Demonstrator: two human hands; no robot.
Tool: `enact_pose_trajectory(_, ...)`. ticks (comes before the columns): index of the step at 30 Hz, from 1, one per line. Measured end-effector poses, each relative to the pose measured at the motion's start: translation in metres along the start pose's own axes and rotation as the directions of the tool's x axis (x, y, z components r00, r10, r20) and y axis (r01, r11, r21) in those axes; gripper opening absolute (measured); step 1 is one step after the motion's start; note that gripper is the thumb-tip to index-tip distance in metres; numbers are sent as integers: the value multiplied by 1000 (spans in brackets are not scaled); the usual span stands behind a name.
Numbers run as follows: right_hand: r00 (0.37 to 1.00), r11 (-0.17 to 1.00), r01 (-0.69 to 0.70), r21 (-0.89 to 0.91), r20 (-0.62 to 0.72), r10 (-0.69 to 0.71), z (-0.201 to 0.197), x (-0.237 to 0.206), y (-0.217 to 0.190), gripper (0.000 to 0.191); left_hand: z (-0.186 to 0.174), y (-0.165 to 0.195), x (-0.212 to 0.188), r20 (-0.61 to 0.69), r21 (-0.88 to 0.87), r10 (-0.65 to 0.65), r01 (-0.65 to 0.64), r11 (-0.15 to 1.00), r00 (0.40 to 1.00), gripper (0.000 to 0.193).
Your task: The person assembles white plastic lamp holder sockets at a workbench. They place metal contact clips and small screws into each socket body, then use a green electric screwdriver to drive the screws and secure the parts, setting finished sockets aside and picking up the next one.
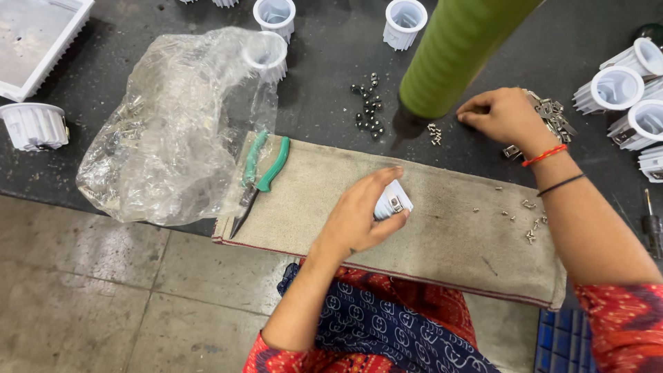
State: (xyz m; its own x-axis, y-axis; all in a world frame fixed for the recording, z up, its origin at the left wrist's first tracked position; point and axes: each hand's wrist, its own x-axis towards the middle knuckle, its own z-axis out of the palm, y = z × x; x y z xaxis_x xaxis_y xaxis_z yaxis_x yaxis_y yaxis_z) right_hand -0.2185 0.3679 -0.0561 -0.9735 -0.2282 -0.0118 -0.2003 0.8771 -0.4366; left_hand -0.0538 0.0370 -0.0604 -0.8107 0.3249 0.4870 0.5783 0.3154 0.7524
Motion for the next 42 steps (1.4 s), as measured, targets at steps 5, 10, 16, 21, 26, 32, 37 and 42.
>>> enact_pose_trajectory(5,998,998,21,59,-64,-17,5,-6,8,24,-4,-5,3,53,-28,29,-28,999,998,62)
enact_pose_trajectory(10,936,949,282,-140,-177,-304,5,-21,-6,23,1,-1,2,17,6,24,-24,1000,1000,64)
enact_pose_trajectory(16,943,886,320,337,-203,-264,3,-84,-85,22,-1,1,1,26,-13,0,0,1000,1000,63)
enact_pose_trajectory(21,772,792,605,80,-300,-560,23,-129,-158,23,1,0,1,15,-31,-3,4,1000,1000,67)
enact_pose_trajectory(26,757,778,627,-32,-211,-618,16,-126,-176,25,2,-3,1,13,-14,18,-18,1000,1000,70)
enact_pose_trajectory(32,772,787,617,-5,-188,-607,16,-133,-174,30,3,-2,0,53,-27,-47,49,998,997,71)
enact_pose_trajectory(37,764,789,615,-10,-240,-599,26,-145,-169,41,5,-4,0,-13,-5,13,-13,1000,1000,68)
enact_pose_trajectory(42,766,799,600,-40,-259,-588,29,-148,-165,47,6,-4,1,-10,-17,0,0,1000,1000,67)
